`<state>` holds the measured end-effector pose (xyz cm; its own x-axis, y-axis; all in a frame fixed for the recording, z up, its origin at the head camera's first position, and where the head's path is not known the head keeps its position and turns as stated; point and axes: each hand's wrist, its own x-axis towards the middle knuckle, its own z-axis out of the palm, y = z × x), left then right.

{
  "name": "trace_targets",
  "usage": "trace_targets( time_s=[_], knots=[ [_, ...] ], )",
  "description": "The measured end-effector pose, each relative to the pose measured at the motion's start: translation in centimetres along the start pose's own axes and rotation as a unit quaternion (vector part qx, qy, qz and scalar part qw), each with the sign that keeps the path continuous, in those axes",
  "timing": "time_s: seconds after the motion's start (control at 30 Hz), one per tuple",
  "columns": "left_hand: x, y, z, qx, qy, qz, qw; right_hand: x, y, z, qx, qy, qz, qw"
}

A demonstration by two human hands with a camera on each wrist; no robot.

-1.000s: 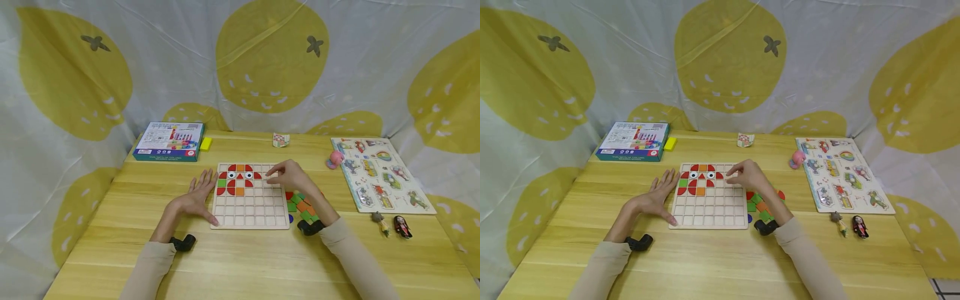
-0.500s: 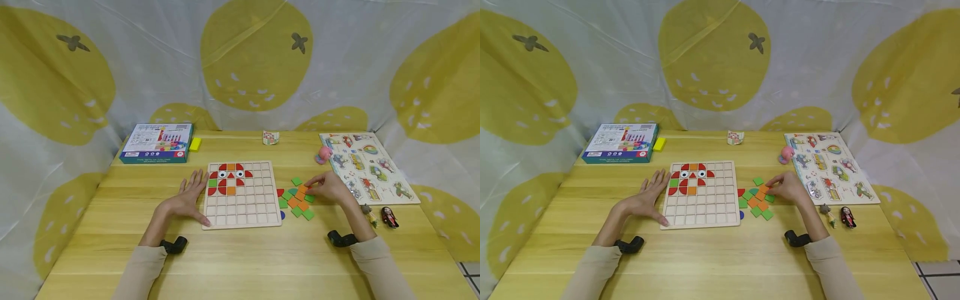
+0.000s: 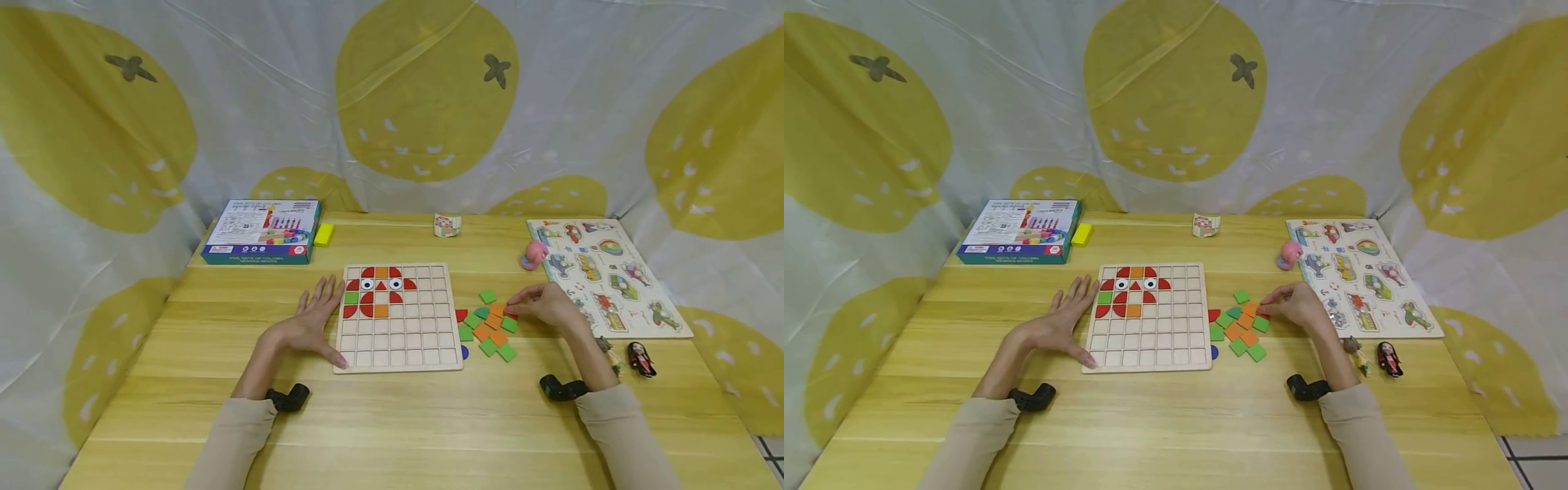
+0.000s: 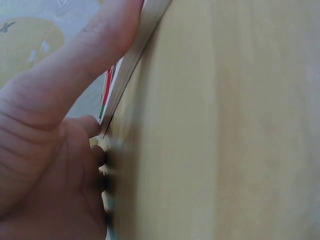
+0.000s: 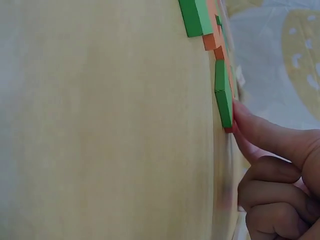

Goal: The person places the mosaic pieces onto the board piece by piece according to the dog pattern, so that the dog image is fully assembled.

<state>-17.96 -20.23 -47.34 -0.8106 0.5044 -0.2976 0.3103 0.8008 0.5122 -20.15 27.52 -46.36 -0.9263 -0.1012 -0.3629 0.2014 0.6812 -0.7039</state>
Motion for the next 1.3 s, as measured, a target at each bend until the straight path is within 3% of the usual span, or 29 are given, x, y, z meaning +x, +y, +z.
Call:
trace_targets(
  time_s=[0.17, 0.33, 0.63, 0.8, 1.03, 1.3],
  knots=[
    [0.0, 0.1, -0.1, -0.001, 0.000, -0.001, 1.0000, 1.2, -0.1, 0.7, 0.013, 0.028, 0.000, 1.000],
    [0.0, 0.2, 0.0, 0.004, 0.000, -0.001, 1.0000, 2.4, -1.0, 1.4, 0.002, 0.051, -0.041, 0.998],
    [0.0, 0.4, 0.0, 0.001, 0.000, 0.001, 1.0000, 2.5, -1.6, 0.2, 0.018, -0.058, -0.084, 0.995],
    [0.0, 0.4, 0.0, 0.000, 0.002, -0.002, 1.0000, 2.5, -1.3, 0.0, 0.000, -0.030, -0.104, 0.994],
    [0.0, 0.3, 0.0, 0.001, 0.000, -0.002, 1.0000, 2.4, -0.8, -0.1, 0.019, -0.045, -0.140, 0.989],
    [0.1, 0.3, -0.1, -0.002, -0.005, -0.005, 1.0000, 2.1, -1.9, 0.8, -0.056, 0.018, -0.136, 0.989]
  ],
)
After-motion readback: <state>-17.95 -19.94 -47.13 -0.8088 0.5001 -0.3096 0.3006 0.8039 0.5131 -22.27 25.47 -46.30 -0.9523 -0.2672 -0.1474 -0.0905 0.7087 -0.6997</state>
